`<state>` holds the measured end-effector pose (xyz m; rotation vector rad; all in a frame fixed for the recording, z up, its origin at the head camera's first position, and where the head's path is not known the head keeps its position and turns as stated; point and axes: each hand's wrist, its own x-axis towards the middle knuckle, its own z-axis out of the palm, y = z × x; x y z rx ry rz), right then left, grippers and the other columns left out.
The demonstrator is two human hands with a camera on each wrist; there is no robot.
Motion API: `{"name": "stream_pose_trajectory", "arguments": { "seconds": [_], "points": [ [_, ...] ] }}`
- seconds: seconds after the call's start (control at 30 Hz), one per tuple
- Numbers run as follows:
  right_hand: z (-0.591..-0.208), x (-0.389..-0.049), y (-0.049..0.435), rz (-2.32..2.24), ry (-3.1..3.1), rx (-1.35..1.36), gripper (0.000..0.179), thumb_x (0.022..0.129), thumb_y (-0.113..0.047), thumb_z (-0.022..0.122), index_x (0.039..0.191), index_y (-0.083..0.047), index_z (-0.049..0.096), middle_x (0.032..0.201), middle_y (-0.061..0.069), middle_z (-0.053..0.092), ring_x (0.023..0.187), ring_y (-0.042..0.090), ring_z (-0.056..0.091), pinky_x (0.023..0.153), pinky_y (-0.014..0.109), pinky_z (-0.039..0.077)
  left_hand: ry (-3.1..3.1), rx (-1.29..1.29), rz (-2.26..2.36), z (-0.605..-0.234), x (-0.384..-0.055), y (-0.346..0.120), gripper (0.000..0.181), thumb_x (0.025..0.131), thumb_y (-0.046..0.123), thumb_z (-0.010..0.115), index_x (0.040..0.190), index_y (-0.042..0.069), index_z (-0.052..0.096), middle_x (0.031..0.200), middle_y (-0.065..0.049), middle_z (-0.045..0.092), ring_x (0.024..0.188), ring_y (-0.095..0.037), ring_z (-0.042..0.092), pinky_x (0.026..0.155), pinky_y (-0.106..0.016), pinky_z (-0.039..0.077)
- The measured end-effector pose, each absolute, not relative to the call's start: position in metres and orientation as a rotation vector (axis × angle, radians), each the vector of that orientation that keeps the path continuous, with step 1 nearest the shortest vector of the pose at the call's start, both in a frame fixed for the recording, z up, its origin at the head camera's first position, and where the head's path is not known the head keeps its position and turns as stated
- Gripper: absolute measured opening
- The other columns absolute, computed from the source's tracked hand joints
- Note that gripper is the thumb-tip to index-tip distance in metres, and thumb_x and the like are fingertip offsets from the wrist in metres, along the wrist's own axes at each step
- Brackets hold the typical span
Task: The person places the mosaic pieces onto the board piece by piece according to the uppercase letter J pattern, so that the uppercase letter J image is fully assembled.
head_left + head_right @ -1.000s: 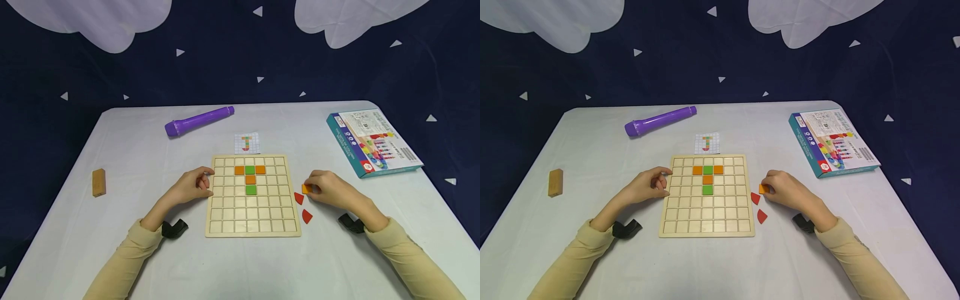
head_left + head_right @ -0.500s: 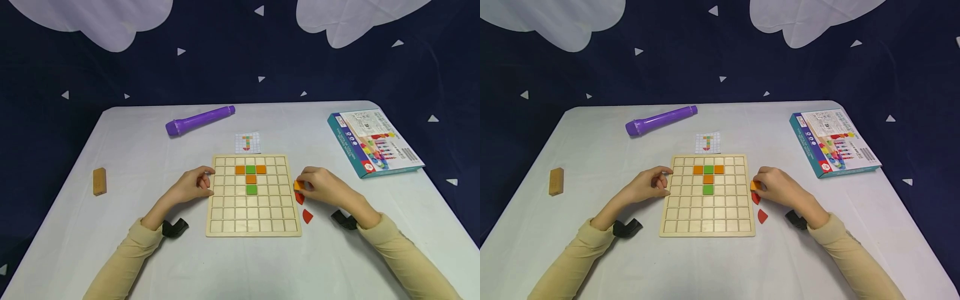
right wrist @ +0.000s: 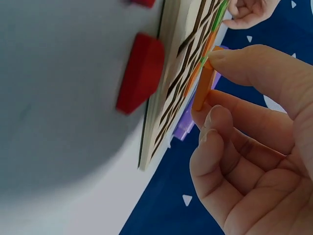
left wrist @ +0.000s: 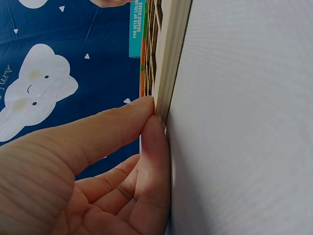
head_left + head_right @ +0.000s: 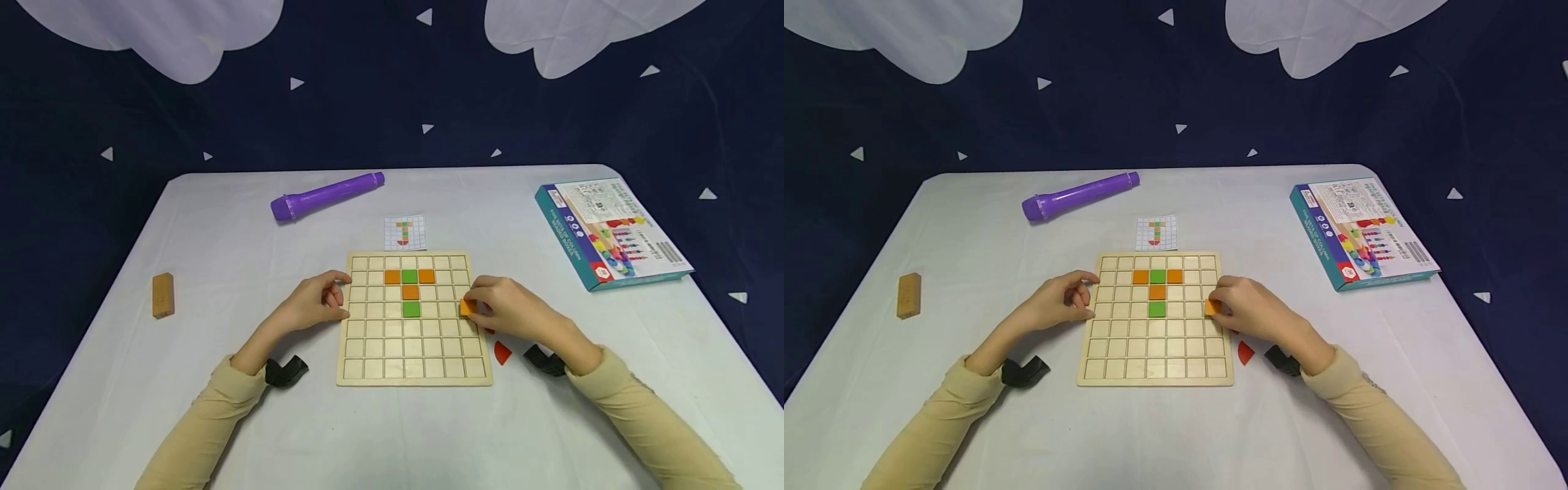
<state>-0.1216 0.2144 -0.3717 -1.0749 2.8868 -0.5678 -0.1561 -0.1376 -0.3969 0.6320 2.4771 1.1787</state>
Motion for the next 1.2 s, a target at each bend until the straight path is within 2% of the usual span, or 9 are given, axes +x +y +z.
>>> {"name": "stream_pose_trajectory", "arguments": {
  "seconds": [0.23, 0.47, 0.7, 1.2],
  "points": [
    [-0.374, -0.119, 0.203, -0.578, 2.896, -1.163, 0.016, 0.075, -0.008, 0.074, 0.089, -0.001, 0.070, 0.083, 0.003, 0.063, 0.069, 0.007, 0.052, 0.059, 0.018, 0.047, 2.484, 0.631, 1.167, -0.397, -0.156, -0.137, 0.056, 0.075, 0.004, 0.074, 0.125, -0.005, 0.049, 0.085, -0.011, 0.059, 0.068, -0.009, 0.053, 0.063, -0.018, 0.044],
    [-0.376, -0.116, 0.192, -0.538, 2.891, -1.271, 0.017, 0.072, -0.009, 0.076, 0.086, -0.002, 0.069, 0.078, 0.001, 0.059, 0.066, 0.005, 0.046, 0.057, 0.016, 0.042, 2.489, 0.624, 1.160, -0.397, -0.156, -0.139, 0.056, 0.075, 0.005, 0.074, 0.124, -0.005, 0.049, 0.085, -0.011, 0.059, 0.069, -0.009, 0.053, 0.063, -0.018, 0.044],
    [-0.372, -0.116, 0.181, -0.456, 2.869, -1.308, 0.015, 0.077, -0.012, 0.073, 0.088, -0.003, 0.070, 0.083, 0.003, 0.064, 0.073, 0.009, 0.056, 0.066, 0.023, 0.051, 2.487, 0.626, 1.158, -0.395, -0.157, -0.138, 0.057, 0.075, 0.005, 0.074, 0.125, -0.005, 0.049, 0.086, -0.011, 0.059, 0.069, -0.010, 0.053, 0.064, -0.018, 0.045],
    [-0.372, -0.114, 0.159, -0.378, 2.815, -1.345, 0.007, 0.078, -0.012, 0.071, 0.080, -0.007, 0.068, 0.076, 0.000, 0.059, 0.065, 0.005, 0.046, 0.060, 0.018, 0.045, 2.492, 0.635, 1.154, -0.397, -0.156, -0.138, 0.056, 0.075, 0.005, 0.074, 0.124, -0.005, 0.049, 0.085, -0.011, 0.059, 0.069, -0.009, 0.053, 0.064, -0.018, 0.045]
  ]
}}
